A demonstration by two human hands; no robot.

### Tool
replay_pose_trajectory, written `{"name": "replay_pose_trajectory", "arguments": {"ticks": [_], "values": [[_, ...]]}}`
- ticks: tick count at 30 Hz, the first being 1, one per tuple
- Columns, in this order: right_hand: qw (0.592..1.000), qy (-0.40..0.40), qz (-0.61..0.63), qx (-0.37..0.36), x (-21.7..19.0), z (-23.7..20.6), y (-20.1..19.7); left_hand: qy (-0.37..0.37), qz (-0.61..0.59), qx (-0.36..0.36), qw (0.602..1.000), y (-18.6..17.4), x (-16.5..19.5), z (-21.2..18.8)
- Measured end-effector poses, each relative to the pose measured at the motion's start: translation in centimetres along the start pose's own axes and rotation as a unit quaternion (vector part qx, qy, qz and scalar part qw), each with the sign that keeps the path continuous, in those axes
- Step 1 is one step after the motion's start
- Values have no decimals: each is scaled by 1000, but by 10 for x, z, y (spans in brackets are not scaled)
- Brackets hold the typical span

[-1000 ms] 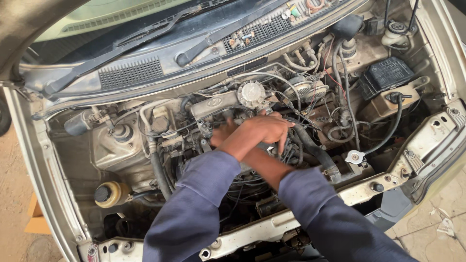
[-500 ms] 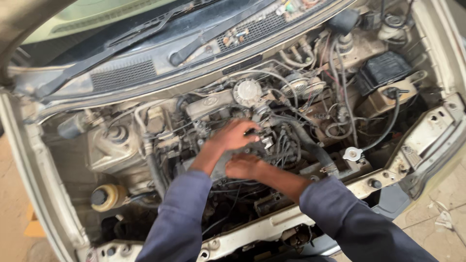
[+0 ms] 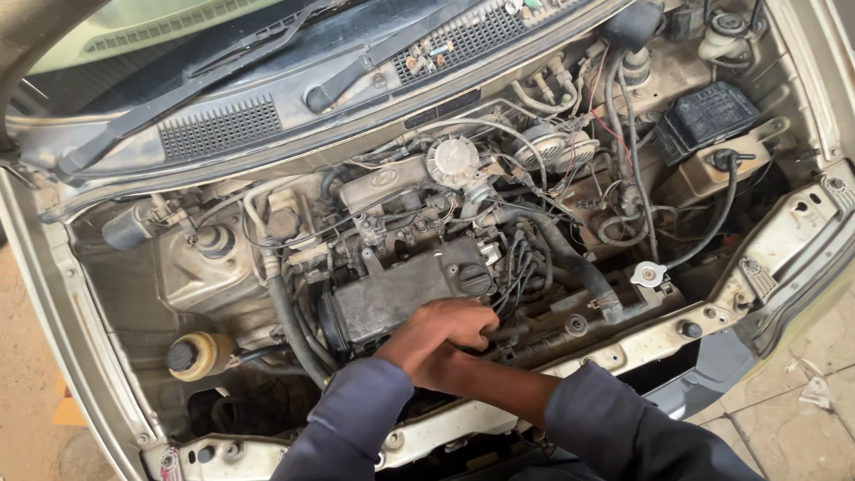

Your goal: The person works on a car engine with the hood open, using a wrench to tighten bolts on the engine block and the front headlight assembly. The person manipulates various engine components and tools while standing in front of the vehicle.

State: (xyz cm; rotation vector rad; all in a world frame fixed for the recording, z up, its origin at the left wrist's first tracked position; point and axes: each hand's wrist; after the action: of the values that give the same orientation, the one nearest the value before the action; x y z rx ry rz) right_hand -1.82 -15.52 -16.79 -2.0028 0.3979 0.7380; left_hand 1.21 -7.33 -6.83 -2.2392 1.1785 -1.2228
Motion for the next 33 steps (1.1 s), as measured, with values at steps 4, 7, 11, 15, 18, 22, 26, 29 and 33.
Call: {"name": "replay_pose_trajectory", "arguments": {"ticks": [4, 7, 11, 15, 18, 22, 26, 29, 33], "values": [[982, -133, -98, 89, -16, -18, -23, -17, -106, 120, 987, -2, -11, -26], [921, -199, -284, 178, -35, -56, -50, -70, -244, 224, 941, -3, -18, -45], [940, -214, -47, 263, -56, -116, -84, 59, -374, 536, 755, -8, -19, -46], [903, -153, 32, 400, -52, -147, -100, 89, -526, 571, 624, -25, -25, -34], [890, -92, 160, 417, -35, -149, -102, 109, -541, 575, 604, -40, -30, -22], [882, -41, 247, 400, -17, -151, -101, 88, -554, 595, 576, -48, -35, 3], [857, 43, 381, 345, -9, -145, -106, 77, -531, 613, 580, -43, -43, 29], [849, 72, 418, 317, -7, -134, -109, 55, -542, 612, 573, -37, -48, 40], [843, 33, 386, 373, -3, -117, -109, 33, -563, 615, 551, -37, -53, 44]]}}
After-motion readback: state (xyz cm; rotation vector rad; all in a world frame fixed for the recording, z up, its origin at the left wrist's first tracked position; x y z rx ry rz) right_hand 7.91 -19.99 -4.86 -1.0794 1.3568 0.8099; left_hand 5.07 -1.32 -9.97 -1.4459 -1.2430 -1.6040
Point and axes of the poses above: each hand's wrist, its own z-axis towards the middle knuckle, its own y-axis out of the palm, x = y × z
